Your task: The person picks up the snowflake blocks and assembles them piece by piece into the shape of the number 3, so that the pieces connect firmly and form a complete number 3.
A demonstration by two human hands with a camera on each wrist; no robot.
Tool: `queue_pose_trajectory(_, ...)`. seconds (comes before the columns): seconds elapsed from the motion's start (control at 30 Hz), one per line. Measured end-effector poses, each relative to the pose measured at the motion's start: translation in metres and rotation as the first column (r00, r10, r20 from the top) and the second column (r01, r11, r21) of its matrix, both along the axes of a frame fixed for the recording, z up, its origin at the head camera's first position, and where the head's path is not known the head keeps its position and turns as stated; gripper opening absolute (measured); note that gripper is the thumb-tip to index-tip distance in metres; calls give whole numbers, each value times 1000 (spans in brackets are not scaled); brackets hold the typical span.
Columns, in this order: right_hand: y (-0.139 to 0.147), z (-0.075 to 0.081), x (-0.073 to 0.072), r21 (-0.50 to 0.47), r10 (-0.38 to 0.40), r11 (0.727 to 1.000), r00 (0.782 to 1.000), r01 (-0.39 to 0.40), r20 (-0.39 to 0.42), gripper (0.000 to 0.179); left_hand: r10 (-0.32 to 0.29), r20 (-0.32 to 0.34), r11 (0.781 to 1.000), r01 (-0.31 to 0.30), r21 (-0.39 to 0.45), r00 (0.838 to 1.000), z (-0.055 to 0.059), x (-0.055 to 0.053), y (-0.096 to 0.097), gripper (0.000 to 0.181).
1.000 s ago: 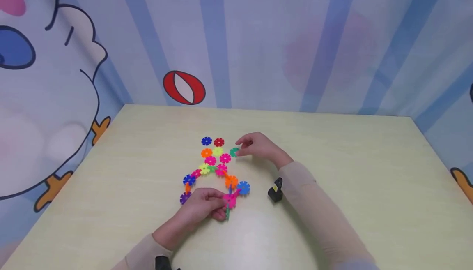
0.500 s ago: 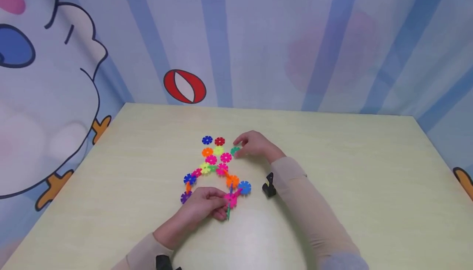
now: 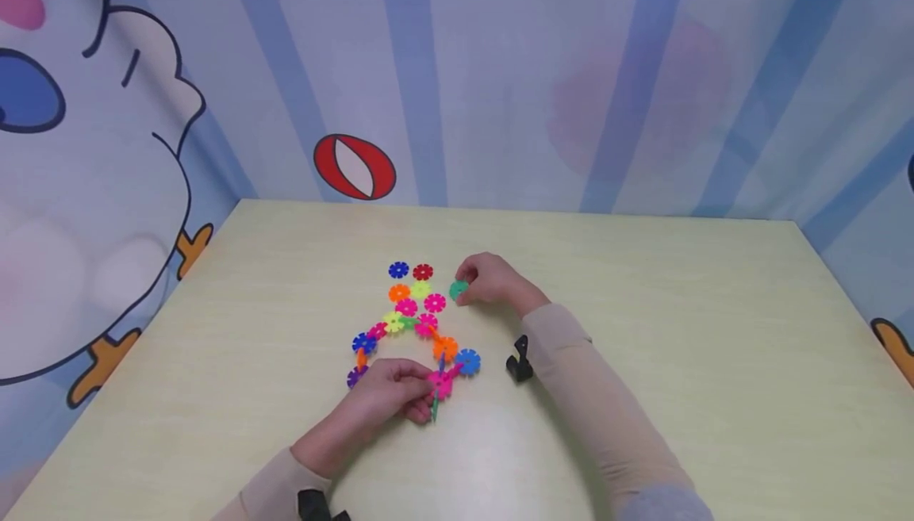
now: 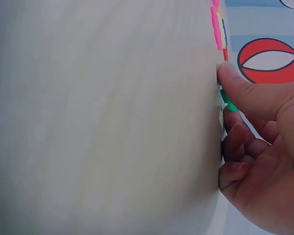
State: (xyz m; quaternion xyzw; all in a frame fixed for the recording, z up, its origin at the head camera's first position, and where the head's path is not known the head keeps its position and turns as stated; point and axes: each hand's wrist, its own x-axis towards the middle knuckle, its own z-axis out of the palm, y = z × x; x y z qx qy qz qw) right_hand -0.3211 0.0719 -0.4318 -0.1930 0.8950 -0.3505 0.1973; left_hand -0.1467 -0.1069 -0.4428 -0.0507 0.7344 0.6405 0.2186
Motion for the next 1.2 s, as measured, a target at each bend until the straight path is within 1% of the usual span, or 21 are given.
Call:
queue_pose_trajectory(0.17,12,0,7,-37,-15,999,1000,14,-10,22,-12,-24,999,12,-33,1000,3,0,-4,21)
queue_pose_trajectory(0.23,19,0,13,-52,-11,999,1000,11,-6,20,-19,-29,998,18,-55,999,4,0,-6,20)
queue_pose_trajectory(0.33,32,1,23,-88,-26,996,999,28,20,18,-23,-27,997,21,-76,999,4,-1,-8,20)
queue_pose_trajectory(0.47,49,2,40,-177,-47,983,998,54,48,18,-24,-24,994,22,-104,999,4,-2,-9,20)
queue_pose_trajectory(0.6,64,2,62,-297,-34,953,994,65,108,26,-26,-22,991,23,-130,999,3,-3,-10,19)
queue_pose_trajectory(0.7,69,2,78,-349,-14,935,991,59,132,27,-29,-28,988,24,-154,999,4,-3,-9,20)
queue_pose_trajectory(0.77,70,2,88,-355,-8,933,992,53,128,25,-30,-41,984,22,-178,999,5,-2,-9,21)
queue_pose_trajectory(0.87,68,2,98,-344,-17,937,991,62,131,20,-25,-92,974,3,-228,995,7,-1,-9,24)
queue_pose_trajectory(0.93,66,2,103,-325,-30,943,991,71,129,17,-10,-141,964,-28,-263,990,8,0,-9,25)
queue_pose_trajectory(1.03,62,2,108,-304,-51,949,991,86,121,13,11,-233,945,-86,-315,972,10,3,-6,28)
queue_pose_trajectory(1.1,61,2,110,-295,-54,952,992,85,112,12,15,-281,936,-112,-334,960,10,4,-4,29)
queue_pose_trajectory(1.2,59,2,113,-287,-46,955,993,76,108,11,-3,-335,935,-117,-336,942,11,6,0,31)
